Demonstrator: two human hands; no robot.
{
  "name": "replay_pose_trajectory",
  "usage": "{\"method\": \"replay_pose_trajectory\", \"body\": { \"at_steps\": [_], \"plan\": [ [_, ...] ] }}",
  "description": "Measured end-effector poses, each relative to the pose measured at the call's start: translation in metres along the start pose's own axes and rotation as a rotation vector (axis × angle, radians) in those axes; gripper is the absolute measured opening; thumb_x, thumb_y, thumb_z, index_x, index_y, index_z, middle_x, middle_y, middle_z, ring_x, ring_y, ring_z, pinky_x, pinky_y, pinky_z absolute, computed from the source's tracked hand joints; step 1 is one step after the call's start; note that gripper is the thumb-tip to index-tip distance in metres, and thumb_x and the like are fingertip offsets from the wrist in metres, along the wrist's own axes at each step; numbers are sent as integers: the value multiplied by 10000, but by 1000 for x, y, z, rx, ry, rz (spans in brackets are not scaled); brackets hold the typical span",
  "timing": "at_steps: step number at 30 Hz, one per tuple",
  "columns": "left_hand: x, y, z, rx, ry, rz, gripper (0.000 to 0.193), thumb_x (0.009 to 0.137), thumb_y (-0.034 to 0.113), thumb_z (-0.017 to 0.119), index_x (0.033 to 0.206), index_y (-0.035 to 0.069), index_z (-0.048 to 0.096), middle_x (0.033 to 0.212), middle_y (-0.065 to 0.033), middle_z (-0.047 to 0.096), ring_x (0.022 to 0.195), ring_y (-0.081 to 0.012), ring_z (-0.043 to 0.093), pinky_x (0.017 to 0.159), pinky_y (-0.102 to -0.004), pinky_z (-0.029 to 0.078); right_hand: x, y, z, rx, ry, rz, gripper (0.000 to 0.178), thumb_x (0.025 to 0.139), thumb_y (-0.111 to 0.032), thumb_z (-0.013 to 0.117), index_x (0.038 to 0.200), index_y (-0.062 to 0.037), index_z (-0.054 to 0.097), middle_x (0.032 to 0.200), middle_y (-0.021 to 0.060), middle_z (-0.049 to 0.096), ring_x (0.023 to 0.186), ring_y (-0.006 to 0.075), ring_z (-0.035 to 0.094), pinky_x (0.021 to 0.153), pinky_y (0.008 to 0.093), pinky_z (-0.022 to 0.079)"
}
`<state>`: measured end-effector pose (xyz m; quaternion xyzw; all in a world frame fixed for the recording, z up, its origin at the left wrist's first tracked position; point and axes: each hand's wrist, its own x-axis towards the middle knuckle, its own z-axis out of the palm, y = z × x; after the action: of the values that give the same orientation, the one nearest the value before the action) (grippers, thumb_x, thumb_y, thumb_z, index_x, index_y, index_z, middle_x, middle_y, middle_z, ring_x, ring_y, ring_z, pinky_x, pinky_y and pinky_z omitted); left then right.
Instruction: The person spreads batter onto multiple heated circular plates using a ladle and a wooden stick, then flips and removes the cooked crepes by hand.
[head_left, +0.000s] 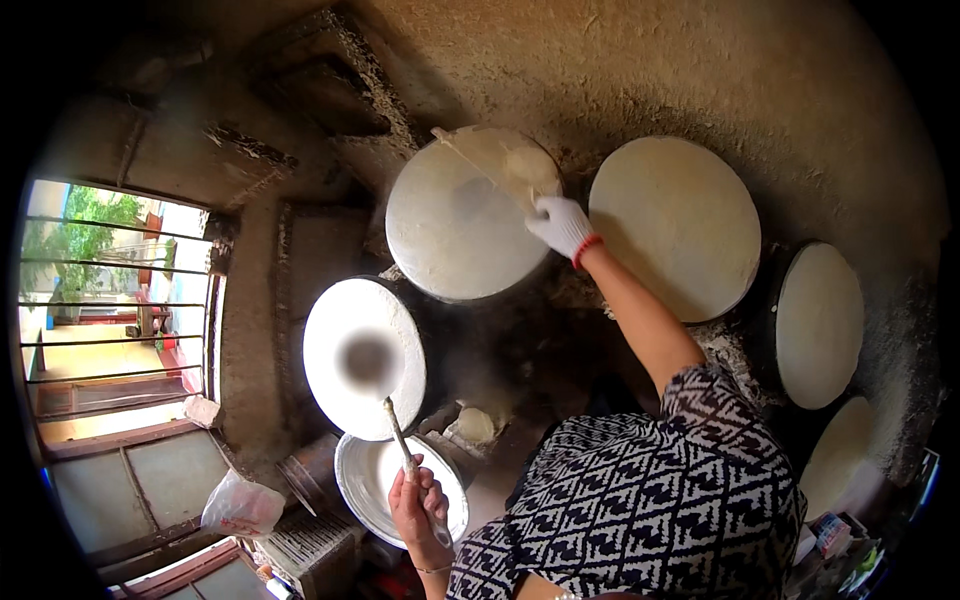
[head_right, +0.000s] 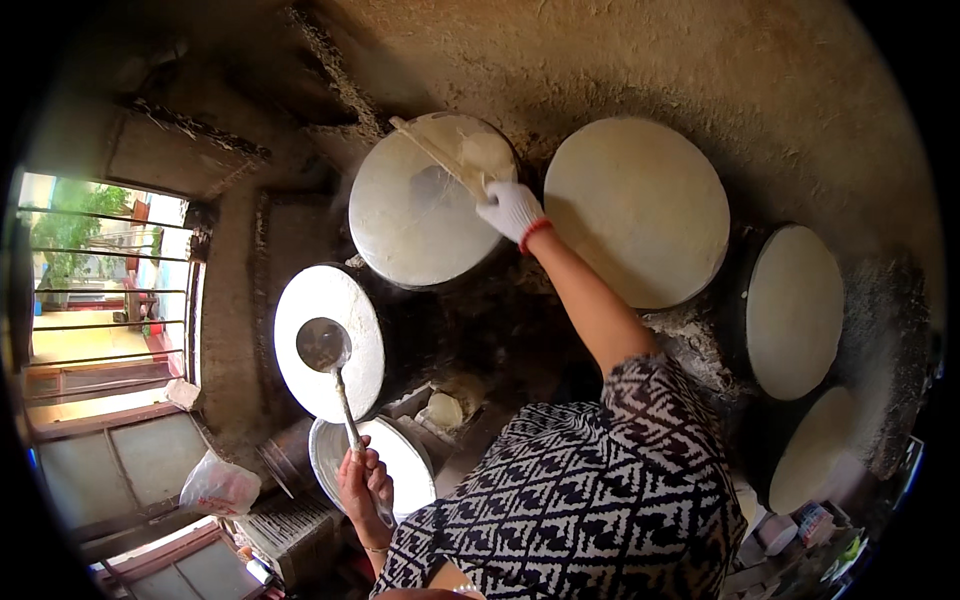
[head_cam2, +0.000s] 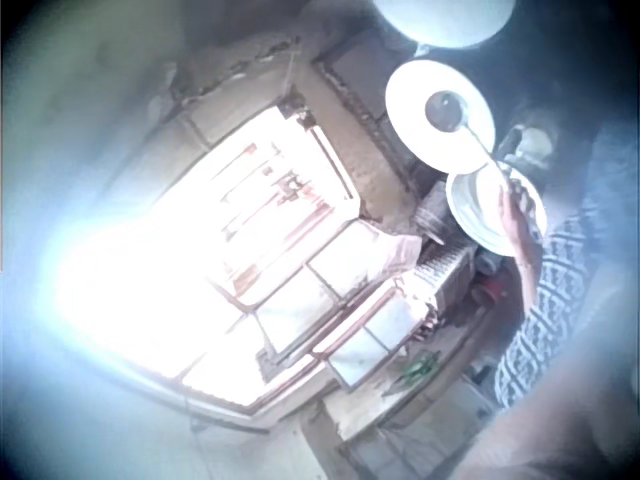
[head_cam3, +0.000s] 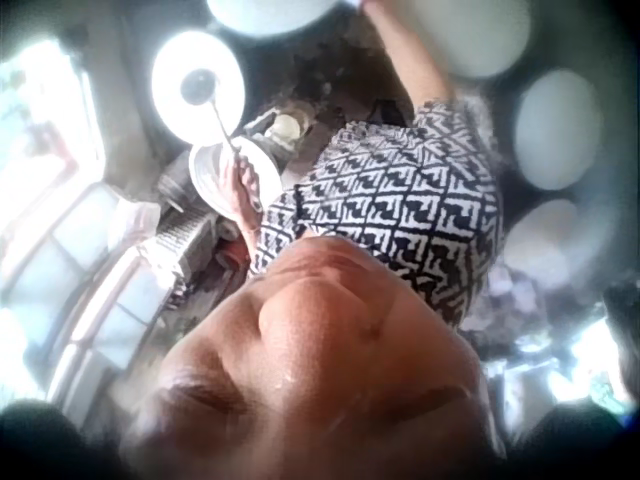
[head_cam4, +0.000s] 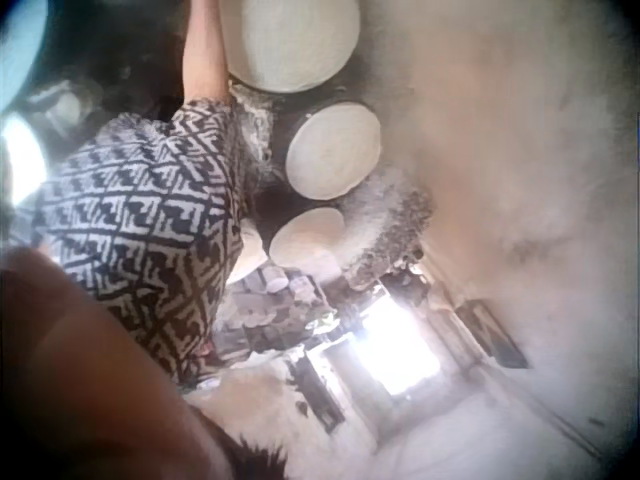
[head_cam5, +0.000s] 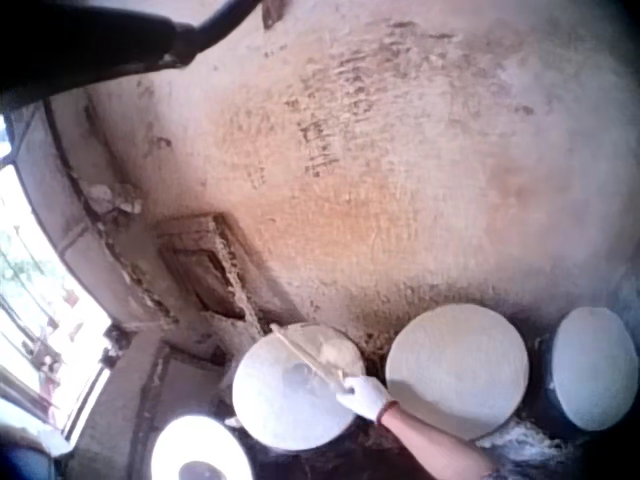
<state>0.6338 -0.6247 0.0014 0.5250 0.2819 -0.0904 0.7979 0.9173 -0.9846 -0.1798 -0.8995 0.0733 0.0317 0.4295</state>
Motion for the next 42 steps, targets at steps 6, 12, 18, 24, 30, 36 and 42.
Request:
{"method": "replay_pose_trajectory", "body": {
  "at_steps": [6,12,18,24,30,36,42],
  "plan": [
    [17,-2,25,18,-33,7,279,987,163,515,1167,-48,547,763,-25,522,459,-50,404,355,-199,347,-54,36,37,114,424,-54,116,853,-94,567,953,-36,550,859,232,543,817,424,558,721,483,462],
    [19,-2,57,16,-67,0,269,989,166,518,1165,-33,560,757,-13,532,458,-45,405,360,-189,338,-44,41,25,134,439,-119,78,853,-102,566,878,-35,534,860,234,534,824,455,537,738,504,458],
    [8,-8,64,39,-53,15,265,991,164,516,1169,-28,560,757,-8,525,462,-37,393,366,-184,326,-40,40,21,100,243,-269,81,867,-106,550,915,-42,542,903,244,550,843,461,550,742,511,466],
    [6,-6,61,64,-18,11,281,993,173,516,1185,-29,553,754,-8,519,463,-36,386,368,-185,322,-8,38,9,31,179,-280,106,896,-127,519,954,-44,550,936,253,557,853,454,557,745,504,466],
    [17,-4,45,56,-57,-23,273,991,176,517,1176,-21,558,755,-11,526,462,-40,397,369,-184,332,-26,46,9,18,388,-105,175,890,-103,519,1044,-47,581,911,263,567,838,448,561,742,491,471],
    [39,7,15,61,-119,-54,256,997,181,507,1152,-17,554,762,-25,534,467,-49,417,373,-195,340,-71,18,41,65,208,-288,89,862,-98,554,936,-51,569,854,246,561,832,449,550,723,506,453],
    [93,35,17,201,-217,-83,309,1015,235,487,1171,-26,538,773,-23,508,502,-52,412,397,-193,337,-9,27,29,-47,288,-387,87,871,-121,537,912,-52,571,893,235,581,839,435,560,732,502,454]
  ]
}}
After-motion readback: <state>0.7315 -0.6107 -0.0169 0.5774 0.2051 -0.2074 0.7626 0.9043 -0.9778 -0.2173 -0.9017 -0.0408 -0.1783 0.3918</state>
